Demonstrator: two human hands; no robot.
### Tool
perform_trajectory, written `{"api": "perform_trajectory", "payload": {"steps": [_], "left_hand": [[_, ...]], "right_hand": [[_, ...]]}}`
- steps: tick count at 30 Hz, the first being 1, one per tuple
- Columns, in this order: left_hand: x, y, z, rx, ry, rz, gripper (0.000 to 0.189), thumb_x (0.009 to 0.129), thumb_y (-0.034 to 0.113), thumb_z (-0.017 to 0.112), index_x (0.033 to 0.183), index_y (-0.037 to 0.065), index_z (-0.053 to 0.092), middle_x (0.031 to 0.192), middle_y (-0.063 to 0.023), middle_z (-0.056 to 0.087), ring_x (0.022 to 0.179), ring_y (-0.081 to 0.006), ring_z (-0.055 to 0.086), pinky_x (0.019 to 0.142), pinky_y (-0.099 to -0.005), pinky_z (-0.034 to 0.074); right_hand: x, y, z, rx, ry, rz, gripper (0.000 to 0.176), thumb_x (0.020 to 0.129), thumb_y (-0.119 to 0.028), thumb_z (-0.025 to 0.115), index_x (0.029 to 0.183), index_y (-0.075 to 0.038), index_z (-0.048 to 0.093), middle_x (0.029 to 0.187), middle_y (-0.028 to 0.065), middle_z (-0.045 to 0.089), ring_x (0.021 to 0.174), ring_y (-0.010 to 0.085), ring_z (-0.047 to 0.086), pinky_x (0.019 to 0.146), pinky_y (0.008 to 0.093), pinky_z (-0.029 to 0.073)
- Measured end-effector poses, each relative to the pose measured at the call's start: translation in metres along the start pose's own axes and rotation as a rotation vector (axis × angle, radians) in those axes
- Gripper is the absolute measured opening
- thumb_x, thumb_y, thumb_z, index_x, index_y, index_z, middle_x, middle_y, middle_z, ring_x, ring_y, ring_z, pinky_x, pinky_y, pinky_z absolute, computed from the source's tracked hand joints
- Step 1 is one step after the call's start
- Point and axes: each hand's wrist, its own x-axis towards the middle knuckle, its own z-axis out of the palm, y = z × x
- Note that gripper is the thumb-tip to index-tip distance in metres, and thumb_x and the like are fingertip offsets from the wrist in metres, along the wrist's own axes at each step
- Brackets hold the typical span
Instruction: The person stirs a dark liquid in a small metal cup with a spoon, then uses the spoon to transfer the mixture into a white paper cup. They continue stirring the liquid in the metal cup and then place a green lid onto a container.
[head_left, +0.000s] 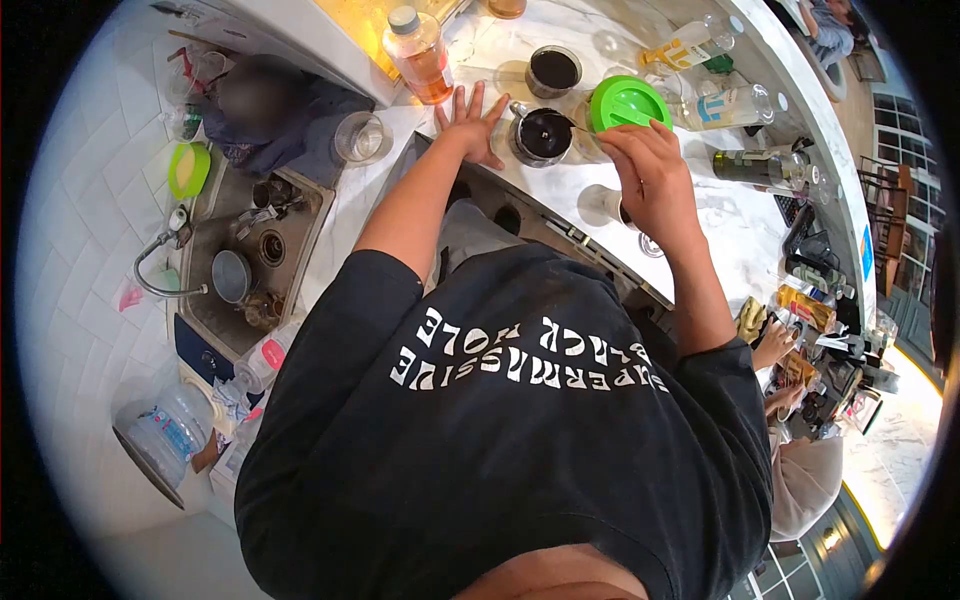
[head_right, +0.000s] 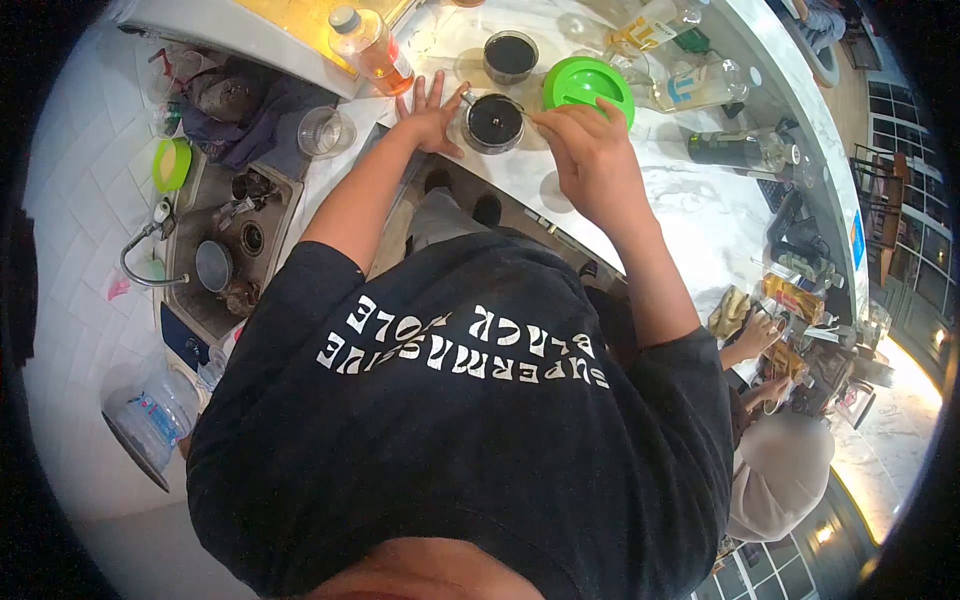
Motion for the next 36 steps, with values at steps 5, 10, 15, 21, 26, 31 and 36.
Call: {"api": "perform_trajectory", "payload": {"steps": [5, 10, 15, 21, 26, 31, 36], "left_hand": [[0.001, 0.001, -0.001, 0.017, -0.01, -0.011, 0.145, 0.073, 0.06, 0.092, 0.169, 0.044, -0.016, 0.174, -0.0109, -0.035, 0.16, -0.0439, -0.028, 0.12, -0.0798, 0.002], [0.0, 0.001, 0.0, 0.016, -0.011, -0.006, 0.145, 0.073, 0.061, 0.091, 0.169, 0.044, -0.016, 0.174, -0.0109, -0.035, 0.16, -0.0444, -0.028, 0.12, -0.0799, 0.003], [0.0, 0.001, -0.002, 0.017, -0.022, -0.01, 0.145, 0.073, 0.06, 0.092, 0.169, 0.044, -0.015, 0.174, -0.0116, -0.035, 0.16, -0.0444, -0.028, 0.12, -0.0798, 0.002], [0.0, 0.002, -0.003, 0.017, -0.02, -0.011, 0.144, 0.074, 0.058, 0.092, 0.169, 0.044, -0.015, 0.174, -0.0114, -0.034, 0.16, -0.0444, -0.027, 0.12, -0.08, 0.003], [-0.003, 0.003, -0.006, 0.013, -0.029, -0.016, 0.144, 0.074, 0.058, 0.092, 0.169, 0.044, -0.015, 0.174, -0.0111, -0.035, 0.16, -0.0444, -0.027, 0.12, -0.0803, 0.002], [-0.001, 0.004, -0.005, 0.007, -0.039, -0.02, 0.144, 0.075, 0.058, 0.092, 0.169, 0.044, -0.016, 0.174, -0.0111, -0.035, 0.16, -0.0443, -0.028, 0.12, -0.0805, 0.003], [0.0, 0.003, -0.003, 0.023, -0.027, -0.02, 0.144, 0.074, 0.059, 0.092, 0.169, 0.044, -0.016, 0.174, -0.0107, -0.035, 0.16, -0.0447, -0.028, 0.119, -0.0808, 0.004]], "right_hand": [[0.003, 0.007, 0.008, 0.007, -0.077, -0.006, 0.019, 0.098, -0.006, 0.068, 0.116, -0.008, 0.073, 0.108, 0.0103, 0.076, 0.108, 0.0303, 0.071, 0.11, 0.0527, 0.044], [0.007, 0.012, 0.01, 0.049, -0.066, 0.046, 0.014, 0.099, -0.008, 0.067, 0.112, -0.007, 0.073, 0.107, 0.0118, 0.076, 0.108, 0.032, 0.071, 0.109, 0.0525, 0.046], [0.012, 0.013, 0.019, 0.06, -0.128, 0.08, 0.014, 0.1, -0.01, 0.068, 0.111, -0.005, 0.074, 0.104, 0.0136, 0.076, 0.105, 0.0338, 0.072, 0.109, 0.0511, 0.045], [0.024, 0.014, 0.016, 0.286, -0.091, 0.334, 0.016, 0.101, -0.011, 0.066, 0.108, 0.001, 0.074, 0.089, 0.018, 0.077, 0.088, 0.0359, 0.075, 0.087, 0.0439, 0.057], [0.036, 0.024, 0.014, 0.308, -0.147, 0.366, 0.018, 0.103, -0.013, 0.064, 0.107, 0.002, 0.073, 0.084, 0.018, 0.078, 0.081, 0.0357, 0.076, 0.076, 0.0436, 0.058], [0.042, 0.024, 0.0, 0.277, -0.175, 0.299, 0.018, 0.103, -0.013, 0.064, 0.108, 0.001, 0.073, 0.086, 0.018, 0.078, 0.081, 0.0348, 0.076, 0.075, 0.0429, 0.057], [0.052, 0.013, -0.017, 0.209, -0.19, 0.194, 0.019, 0.105, -0.012, 0.064, 0.111, 0.002, 0.073, 0.09, 0.0157, 0.078, 0.081, 0.0304, 0.073, 0.074, 0.0383, 0.055]]}}
